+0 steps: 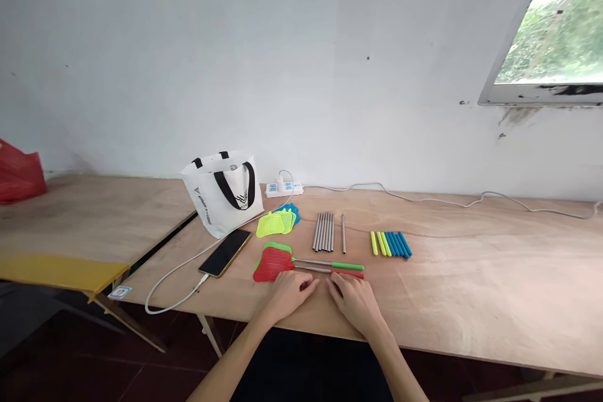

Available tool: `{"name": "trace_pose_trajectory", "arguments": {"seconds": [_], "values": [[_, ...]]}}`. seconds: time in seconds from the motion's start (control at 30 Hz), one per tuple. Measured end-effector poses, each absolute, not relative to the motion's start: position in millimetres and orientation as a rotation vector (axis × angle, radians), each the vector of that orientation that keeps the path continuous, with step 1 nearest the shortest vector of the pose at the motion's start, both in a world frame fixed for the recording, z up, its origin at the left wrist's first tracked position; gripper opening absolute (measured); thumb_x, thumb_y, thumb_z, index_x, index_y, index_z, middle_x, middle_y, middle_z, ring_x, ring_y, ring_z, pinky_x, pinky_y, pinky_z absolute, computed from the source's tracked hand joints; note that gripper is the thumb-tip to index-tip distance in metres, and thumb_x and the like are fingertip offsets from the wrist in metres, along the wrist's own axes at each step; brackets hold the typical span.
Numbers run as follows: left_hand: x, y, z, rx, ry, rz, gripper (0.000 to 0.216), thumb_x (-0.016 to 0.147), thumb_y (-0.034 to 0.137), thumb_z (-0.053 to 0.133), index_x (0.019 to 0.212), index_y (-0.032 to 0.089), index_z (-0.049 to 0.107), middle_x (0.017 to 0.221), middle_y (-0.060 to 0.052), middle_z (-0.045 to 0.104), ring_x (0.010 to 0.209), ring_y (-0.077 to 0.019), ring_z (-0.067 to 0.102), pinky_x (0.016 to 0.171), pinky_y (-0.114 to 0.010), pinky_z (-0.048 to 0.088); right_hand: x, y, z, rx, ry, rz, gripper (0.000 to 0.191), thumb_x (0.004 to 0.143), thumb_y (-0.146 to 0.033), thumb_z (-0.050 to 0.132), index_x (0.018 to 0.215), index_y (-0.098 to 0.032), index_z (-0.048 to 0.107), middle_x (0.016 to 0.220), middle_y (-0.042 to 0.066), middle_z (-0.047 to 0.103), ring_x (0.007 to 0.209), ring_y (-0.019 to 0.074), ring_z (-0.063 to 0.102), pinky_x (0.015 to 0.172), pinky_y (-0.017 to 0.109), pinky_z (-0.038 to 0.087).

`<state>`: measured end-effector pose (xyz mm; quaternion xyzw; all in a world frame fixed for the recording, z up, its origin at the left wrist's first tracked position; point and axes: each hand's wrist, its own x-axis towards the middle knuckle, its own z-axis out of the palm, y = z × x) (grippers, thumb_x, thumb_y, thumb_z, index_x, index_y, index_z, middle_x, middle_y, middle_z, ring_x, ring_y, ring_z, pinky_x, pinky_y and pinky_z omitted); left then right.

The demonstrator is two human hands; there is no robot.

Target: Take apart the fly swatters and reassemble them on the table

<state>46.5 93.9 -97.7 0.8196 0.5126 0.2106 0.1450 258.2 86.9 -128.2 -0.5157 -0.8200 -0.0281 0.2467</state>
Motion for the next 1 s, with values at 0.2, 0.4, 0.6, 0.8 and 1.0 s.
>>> {"name": "trace_pose_trajectory", "arguments": {"seconds": [0.2, 0.4, 0.6, 0.8, 1.0], "values": [[46.3, 94.0, -97.8, 2.360, 1.478, 0.576, 0.041, 0.100, 0.038, 0.049, 0.066, 0.020, 0.059, 0.067, -0.001, 0.068, 0.063, -0.0155, 0.058, 0.058, -0.029, 0.021, 257.8, 86.2, -126.6, -1.414, -2.244, -0.057, 0.040, 0.109, -0.039, 0.034, 0.086, -0.024, 0.062, 0.078, 0.002, 0.074, 0.070, 0.0200, 0.070, 0.060, 0.028, 0.033], [46.7, 93.7, -96.7, 2.356, 1.487, 0.580, 0.039, 0.100, 0.037, 0.050, 0.066, 0.020, 0.061, 0.070, -0.001, 0.070, 0.066, -0.0162, 0.060, 0.058, -0.029, 0.021, 258.1, 86.0, -125.9, -1.394, -2.236, -0.063, 0.038, 0.108, -0.036, 0.034, 0.083, -0.024, 0.060, 0.077, 0.002, 0.072, 0.071, 0.0192, 0.068, 0.060, 0.028, 0.036], [46.7, 93.7, -95.2, 2.342, 1.483, 0.554, 0.039, 0.100, 0.038, 0.050, 0.068, 0.020, 0.062, 0.069, -0.002, 0.069, 0.064, -0.0160, 0.059, 0.059, -0.029, 0.022, 261.7, 89.8, -127.0, -1.379, -2.177, -0.273, 0.024, 0.104, -0.037, 0.043, 0.108, -0.025, 0.064, 0.116, 0.010, 0.067, 0.107, 0.0269, 0.063, 0.090, 0.041, 0.047], [47.4, 93.7, -97.0, 2.340, 1.495, 0.588, 0.040, 0.100, 0.038, 0.051, 0.066, 0.020, 0.060, 0.066, -0.001, 0.068, 0.060, -0.0143, 0.056, 0.058, -0.030, 0.019, 263.2, 95.7, -131.4, -1.297, -2.231, -0.143, 0.026, 0.107, -0.035, 0.038, 0.111, -0.026, 0.062, 0.115, 0.006, 0.068, 0.106, 0.0236, 0.064, 0.102, 0.047, 0.046], [47.1, 93.6, -95.7, 2.353, 1.466, 0.587, 0.040, 0.100, 0.040, 0.049, 0.069, 0.020, 0.064, 0.068, -0.002, 0.070, 0.061, -0.0147, 0.057, 0.057, -0.030, 0.018, 265.3, 93.9, -128.9, -1.235, -2.233, -0.040, 0.032, 0.108, -0.034, 0.035, 0.100, -0.025, 0.065, 0.098, 0.006, 0.066, 0.086, 0.0212, 0.064, 0.079, 0.035, 0.053]]}}
